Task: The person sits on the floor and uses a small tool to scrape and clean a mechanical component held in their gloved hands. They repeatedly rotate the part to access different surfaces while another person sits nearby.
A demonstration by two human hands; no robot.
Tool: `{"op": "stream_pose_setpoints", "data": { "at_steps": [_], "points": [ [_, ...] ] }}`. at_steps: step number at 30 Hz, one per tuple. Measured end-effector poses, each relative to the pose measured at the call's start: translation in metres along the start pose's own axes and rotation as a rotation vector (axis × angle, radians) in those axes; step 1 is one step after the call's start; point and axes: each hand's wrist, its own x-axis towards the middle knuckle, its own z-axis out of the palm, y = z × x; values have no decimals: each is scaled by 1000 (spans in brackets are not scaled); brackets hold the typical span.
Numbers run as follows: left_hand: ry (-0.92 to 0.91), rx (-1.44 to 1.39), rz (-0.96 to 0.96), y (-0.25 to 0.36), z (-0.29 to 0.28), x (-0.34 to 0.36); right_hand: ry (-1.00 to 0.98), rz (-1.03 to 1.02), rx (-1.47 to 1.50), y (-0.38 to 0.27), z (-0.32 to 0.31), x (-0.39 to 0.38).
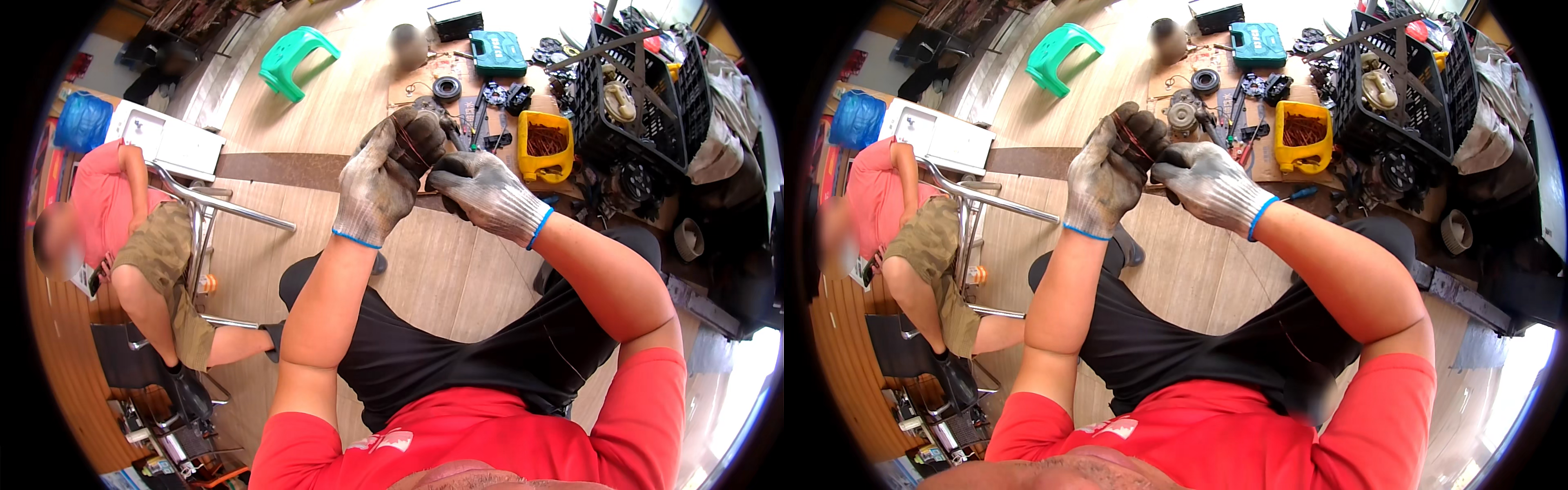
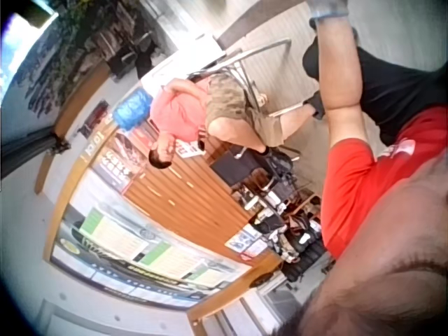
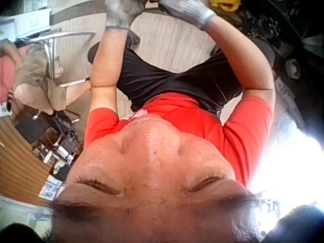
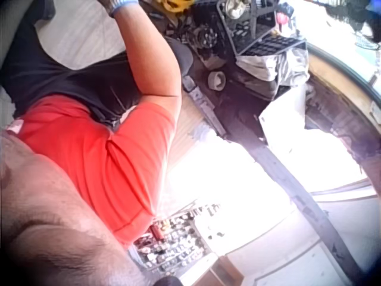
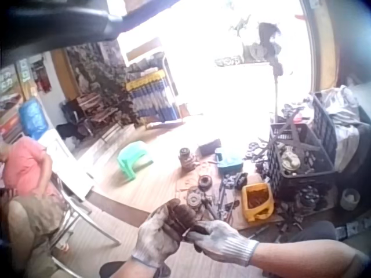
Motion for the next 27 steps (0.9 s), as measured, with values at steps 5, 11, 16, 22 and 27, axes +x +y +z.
{"op": "stream_pose_setpoints", "data": {
  "at_steps": [5,11,16,22,27],
  "points": [
    [14,7,12,1,-4,-2,-41,-65,-90,10,0,6],
    [-70,64,-39,7,-4,-5,-173,112,78,14,-13,16],
    [-161,397,-171,21,7,-13,-266,-6,-369,8,-50,20],
    [-198,910,-274,20,27,-22,-172,-220,-756,5,-73,24],
    [-394,1399,-21,11,-4,-15,-40,-767,-1127,4,-69,17]
  ]
}}
